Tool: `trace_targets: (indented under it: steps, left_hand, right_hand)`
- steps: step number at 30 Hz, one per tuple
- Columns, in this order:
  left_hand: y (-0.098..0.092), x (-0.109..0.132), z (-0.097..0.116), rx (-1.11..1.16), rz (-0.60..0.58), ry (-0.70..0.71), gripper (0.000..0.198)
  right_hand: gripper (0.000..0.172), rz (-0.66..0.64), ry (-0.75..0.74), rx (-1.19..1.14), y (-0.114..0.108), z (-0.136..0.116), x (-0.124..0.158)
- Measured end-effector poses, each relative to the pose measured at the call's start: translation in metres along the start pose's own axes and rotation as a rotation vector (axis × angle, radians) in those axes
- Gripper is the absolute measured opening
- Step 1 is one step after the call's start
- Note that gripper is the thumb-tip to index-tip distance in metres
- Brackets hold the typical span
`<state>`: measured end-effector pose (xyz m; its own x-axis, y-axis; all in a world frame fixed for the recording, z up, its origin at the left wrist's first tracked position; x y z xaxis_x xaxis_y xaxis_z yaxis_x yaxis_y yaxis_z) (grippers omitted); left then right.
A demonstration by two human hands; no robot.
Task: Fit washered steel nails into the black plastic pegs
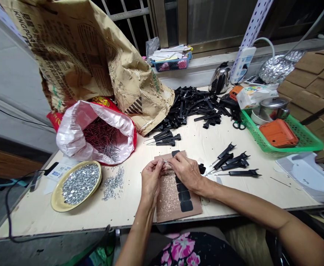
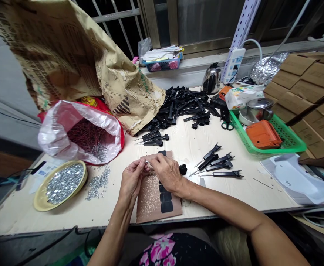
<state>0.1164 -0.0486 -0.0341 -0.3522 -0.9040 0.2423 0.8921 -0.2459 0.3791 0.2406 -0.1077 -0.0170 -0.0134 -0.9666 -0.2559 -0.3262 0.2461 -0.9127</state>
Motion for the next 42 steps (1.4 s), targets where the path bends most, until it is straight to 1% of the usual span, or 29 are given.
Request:
trace_targets:
  steps: [5, 7, 9, 13, 18, 22, 25, 27, 30, 31, 32, 36, 39, 42]
  left_hand:
    - [0.001, 0.0, -0.002, -0.005, 0.005, 0.042, 0.032]
    - [0.0, 0.001, -0.002, -0.016, 0.009, 0.06, 0.031]
    - [-0.001, 0.001, -0.003, -0.023, 0.011, 0.073, 0.03]
    - [-0.001, 0.0, -0.004, -0.006, 0.012, 0.07, 0.031]
    - [0.001, -0.002, -0.003, -0.003, 0.008, 0.074, 0.03]
    - [-0.002, -0.002, -0.004, 0.019, 0.013, 0.066, 0.03]
    - [-0.004, -0.002, -0.004, 0.001, 0.036, 0.073, 0.03]
    - [-0.005, -0.003, -0.002, -0.024, 0.036, 0.108, 0.028]
    - [-0.004, -0.002, 0.001, -0.054, 0.009, 0.14, 0.026]
    - [-0.004, -0.002, 0.001, -0.062, 0.005, 0.135, 0.026]
    - [-0.004, -0.001, 0.001, -0.069, 0.009, 0.123, 0.027]
    - [-0.002, 0.004, -0.003, -0.059, 0.043, 0.068, 0.027]
    - [0.006, 0.007, -0.007, 0.042, 0.018, 0.047, 0.028]
    - [0.012, 0.007, -0.008, 0.099, 0.002, 0.038, 0.035]
  right_hand:
    - [0.021, 0.007, -0.044, -0.009, 0.0, 0.0, 0.0]
    - [0.023, -0.011, -0.049, -0.001, -0.001, 0.0, 0.0]
    - [0.025, -0.042, -0.031, -0.041, -0.003, 0.001, 0.0]
    - [0.022, -0.069, -0.016, -0.15, -0.006, 0.003, 0.0]
    - [0.027, -0.075, -0.033, -0.122, -0.005, 0.004, -0.002]
    - [0.022, -0.094, -0.046, -0.231, -0.004, 0.008, -0.004]
    - [0.023, -0.119, -0.042, -0.219, -0.004, 0.008, -0.005]
    - [0.025, -0.132, 0.007, -0.291, -0.003, 0.007, -0.005]
    - [0.023, -0.15, 0.055, -0.526, -0.001, 0.006, -0.006]
    - [0.022, -0.149, 0.058, -0.562, -0.001, 0.007, -0.005]
    - [0.021, -0.148, 0.057, -0.559, -0.002, 0.007, -0.005]
    - [0.019, -0.15, 0.065, -0.428, -0.007, 0.015, 0.0]
    - [0.018, -0.137, 0.07, -0.444, -0.009, 0.023, 0.003]
    - [0.017, -0.108, 0.056, -0.45, -0.009, 0.027, 0.006]
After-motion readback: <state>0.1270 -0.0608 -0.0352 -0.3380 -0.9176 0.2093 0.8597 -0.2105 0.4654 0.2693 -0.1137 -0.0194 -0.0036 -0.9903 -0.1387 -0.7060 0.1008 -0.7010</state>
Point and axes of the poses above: each hand's wrist, its own x-axis away from the middle knuckle, its own y-axis out of the palm, z = x × y, the point moved 2 cm from there along -x, towards the middle knuckle, and after that the axes turned 8 degrees about -z, right-handed, at the moved point
